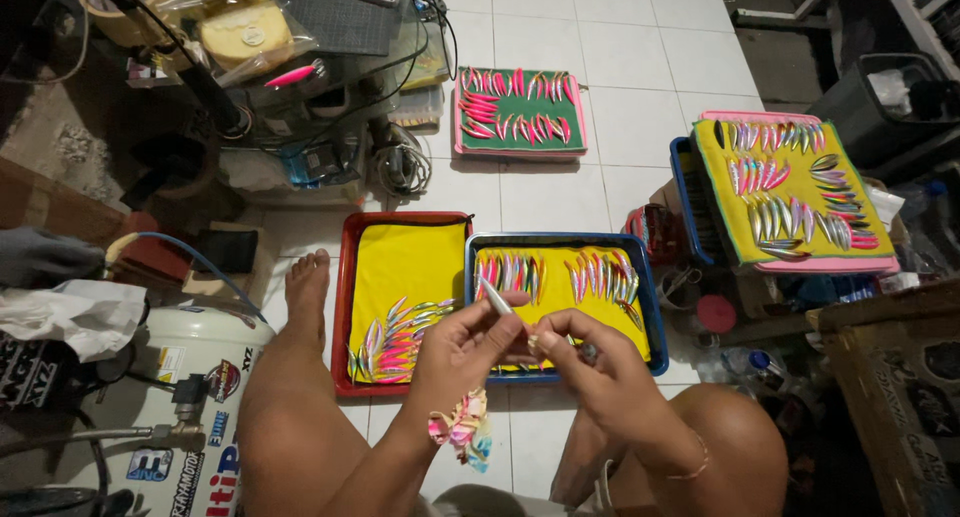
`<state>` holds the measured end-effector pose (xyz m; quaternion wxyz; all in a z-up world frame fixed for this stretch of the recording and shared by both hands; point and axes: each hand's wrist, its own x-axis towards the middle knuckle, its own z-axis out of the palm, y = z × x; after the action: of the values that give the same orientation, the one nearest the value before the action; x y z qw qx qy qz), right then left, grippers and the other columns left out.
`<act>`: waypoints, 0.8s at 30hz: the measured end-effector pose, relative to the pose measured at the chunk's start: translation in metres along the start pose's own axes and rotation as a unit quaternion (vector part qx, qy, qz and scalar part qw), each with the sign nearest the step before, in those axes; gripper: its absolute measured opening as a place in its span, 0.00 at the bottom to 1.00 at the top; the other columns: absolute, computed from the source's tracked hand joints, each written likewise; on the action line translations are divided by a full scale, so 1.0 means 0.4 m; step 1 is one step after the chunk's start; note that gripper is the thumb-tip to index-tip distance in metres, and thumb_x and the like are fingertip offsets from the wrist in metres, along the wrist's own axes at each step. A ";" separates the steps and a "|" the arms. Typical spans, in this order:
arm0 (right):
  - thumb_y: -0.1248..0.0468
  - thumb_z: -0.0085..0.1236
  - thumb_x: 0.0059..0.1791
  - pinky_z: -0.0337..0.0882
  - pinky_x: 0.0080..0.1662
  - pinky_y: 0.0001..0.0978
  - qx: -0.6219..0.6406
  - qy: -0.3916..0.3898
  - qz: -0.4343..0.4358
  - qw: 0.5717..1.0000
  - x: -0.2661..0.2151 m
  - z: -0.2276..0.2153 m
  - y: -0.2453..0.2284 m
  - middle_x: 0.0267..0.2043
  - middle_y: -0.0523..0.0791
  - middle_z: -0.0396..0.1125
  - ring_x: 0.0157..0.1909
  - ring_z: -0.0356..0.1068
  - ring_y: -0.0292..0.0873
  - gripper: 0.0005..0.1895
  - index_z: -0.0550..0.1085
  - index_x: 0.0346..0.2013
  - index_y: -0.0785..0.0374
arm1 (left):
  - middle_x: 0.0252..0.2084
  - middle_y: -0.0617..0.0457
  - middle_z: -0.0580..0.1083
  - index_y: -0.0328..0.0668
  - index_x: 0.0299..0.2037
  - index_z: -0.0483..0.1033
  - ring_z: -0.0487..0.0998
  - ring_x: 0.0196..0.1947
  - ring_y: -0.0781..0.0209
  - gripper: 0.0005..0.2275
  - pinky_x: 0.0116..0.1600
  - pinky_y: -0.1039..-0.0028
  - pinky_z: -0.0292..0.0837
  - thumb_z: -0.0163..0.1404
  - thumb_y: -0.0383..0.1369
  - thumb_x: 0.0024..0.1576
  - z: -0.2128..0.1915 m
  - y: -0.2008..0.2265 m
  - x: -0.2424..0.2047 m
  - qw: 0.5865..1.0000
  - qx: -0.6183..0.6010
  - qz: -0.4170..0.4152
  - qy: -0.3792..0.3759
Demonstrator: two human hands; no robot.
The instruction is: The person assembles fishing lures by hand, picking up lure bodies from trays and attaching small components using a small tool.
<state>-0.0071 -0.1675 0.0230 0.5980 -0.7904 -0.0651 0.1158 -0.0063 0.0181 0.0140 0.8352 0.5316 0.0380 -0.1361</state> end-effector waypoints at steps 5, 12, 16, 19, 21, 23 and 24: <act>0.62 0.55 0.54 0.63 0.35 0.22 0.098 0.018 0.053 0.994 0.005 -0.001 -0.010 0.31 0.41 0.71 0.30 0.62 0.31 0.11 0.79 0.38 0.68 | 0.40 0.34 0.81 0.26 0.57 0.75 0.86 0.39 0.42 0.16 0.47 0.60 0.89 0.51 0.27 0.59 -0.013 -0.023 0.014 0.999 -0.044 -0.016 -0.009; 0.63 0.66 0.47 0.66 0.31 0.23 -0.164 0.097 -0.203 0.960 0.000 0.015 -0.030 0.35 0.40 0.76 0.26 0.64 0.32 0.04 0.81 0.34 0.59 | 0.38 0.39 0.81 0.33 0.55 0.79 0.86 0.40 0.49 0.16 0.48 0.63 0.89 0.54 0.28 0.57 0.014 0.016 -0.005 0.998 0.006 -0.029 0.062; 0.67 0.67 0.47 0.73 0.42 0.26 -0.233 0.118 -0.281 0.924 -0.007 0.024 -0.010 0.37 0.43 0.73 0.37 0.74 0.37 0.07 0.79 0.39 0.61 | 0.42 0.49 0.80 0.39 0.53 0.81 0.85 0.40 0.63 0.17 0.46 0.75 0.88 0.57 0.36 0.56 0.007 -0.006 -0.006 0.973 0.184 0.109 0.087; 0.68 0.64 0.49 0.76 0.41 0.30 -0.245 0.108 -0.305 0.914 -0.019 0.035 -0.022 0.39 0.47 0.74 0.36 0.76 0.41 0.09 0.79 0.44 0.63 | 0.37 0.46 0.84 0.36 0.50 0.83 0.86 0.37 0.61 0.15 0.45 0.73 0.89 0.59 0.31 0.54 0.005 -0.014 -0.012 0.983 0.110 0.085 0.123; 0.67 0.66 0.46 0.64 0.30 0.24 -0.167 0.130 -0.235 0.949 -0.019 0.040 -0.035 0.29 0.42 0.74 0.26 0.67 0.33 0.02 0.81 0.32 0.60 | 0.41 0.46 0.82 0.31 0.53 0.80 0.83 0.39 0.62 0.16 0.48 0.74 0.87 0.57 0.29 0.56 -0.005 -0.028 -0.007 0.990 0.078 0.083 0.081; 0.68 0.67 0.45 0.68 0.37 0.24 -0.072 0.110 -0.130 0.983 -0.012 0.027 -0.014 0.30 0.42 0.76 0.32 0.71 0.34 0.01 0.82 0.30 0.63 | 0.42 0.48 0.82 0.33 0.54 0.81 0.82 0.39 0.63 0.16 0.48 0.75 0.86 0.58 0.30 0.56 -0.008 -0.017 -0.007 0.992 0.090 0.062 0.065; 0.69 0.68 0.44 0.72 0.43 0.25 0.024 0.087 -0.022 0.996 -0.010 0.020 -0.004 0.30 0.43 0.78 0.38 0.74 0.34 0.02 0.83 0.27 0.66 | 0.43 0.50 0.81 0.35 0.54 0.81 0.81 0.39 0.65 0.16 0.49 0.77 0.85 0.58 0.31 0.56 -0.010 -0.012 -0.007 0.993 0.101 0.041 0.049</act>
<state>-0.0129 -0.1604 0.0228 0.6226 -0.7813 -0.0276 0.0347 -0.0100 0.0203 0.0086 0.7795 0.6200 0.0425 -0.0785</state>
